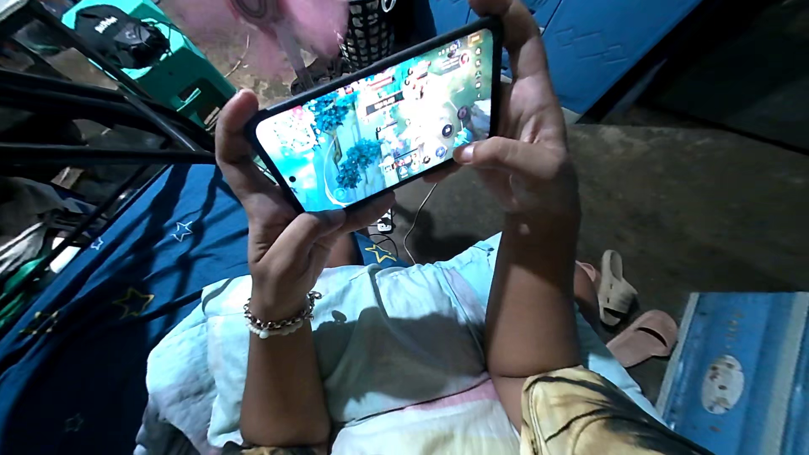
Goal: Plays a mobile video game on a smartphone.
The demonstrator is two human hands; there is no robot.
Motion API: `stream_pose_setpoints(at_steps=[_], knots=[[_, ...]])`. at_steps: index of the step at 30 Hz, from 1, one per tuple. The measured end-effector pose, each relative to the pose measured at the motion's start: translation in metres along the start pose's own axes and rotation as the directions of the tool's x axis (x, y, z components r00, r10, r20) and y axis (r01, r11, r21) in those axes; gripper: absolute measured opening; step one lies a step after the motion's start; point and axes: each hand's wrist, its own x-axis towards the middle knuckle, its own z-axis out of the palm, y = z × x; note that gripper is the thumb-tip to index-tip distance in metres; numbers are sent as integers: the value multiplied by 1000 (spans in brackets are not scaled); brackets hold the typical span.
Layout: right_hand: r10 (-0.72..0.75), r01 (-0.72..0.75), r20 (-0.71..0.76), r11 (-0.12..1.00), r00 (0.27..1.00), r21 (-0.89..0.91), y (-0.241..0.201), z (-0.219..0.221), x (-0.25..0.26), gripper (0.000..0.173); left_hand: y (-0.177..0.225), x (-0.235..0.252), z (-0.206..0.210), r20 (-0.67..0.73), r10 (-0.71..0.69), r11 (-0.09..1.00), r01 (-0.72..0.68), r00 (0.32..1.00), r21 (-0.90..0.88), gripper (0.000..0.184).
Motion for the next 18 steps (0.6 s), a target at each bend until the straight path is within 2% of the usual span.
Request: stream_pose_setpoints(at_steps=[18], knots=[[-17,17,3,1000,1000,-17,-2,3,-1,86,0,0,-2,19,11,1000,-11,1000,-4,92]])
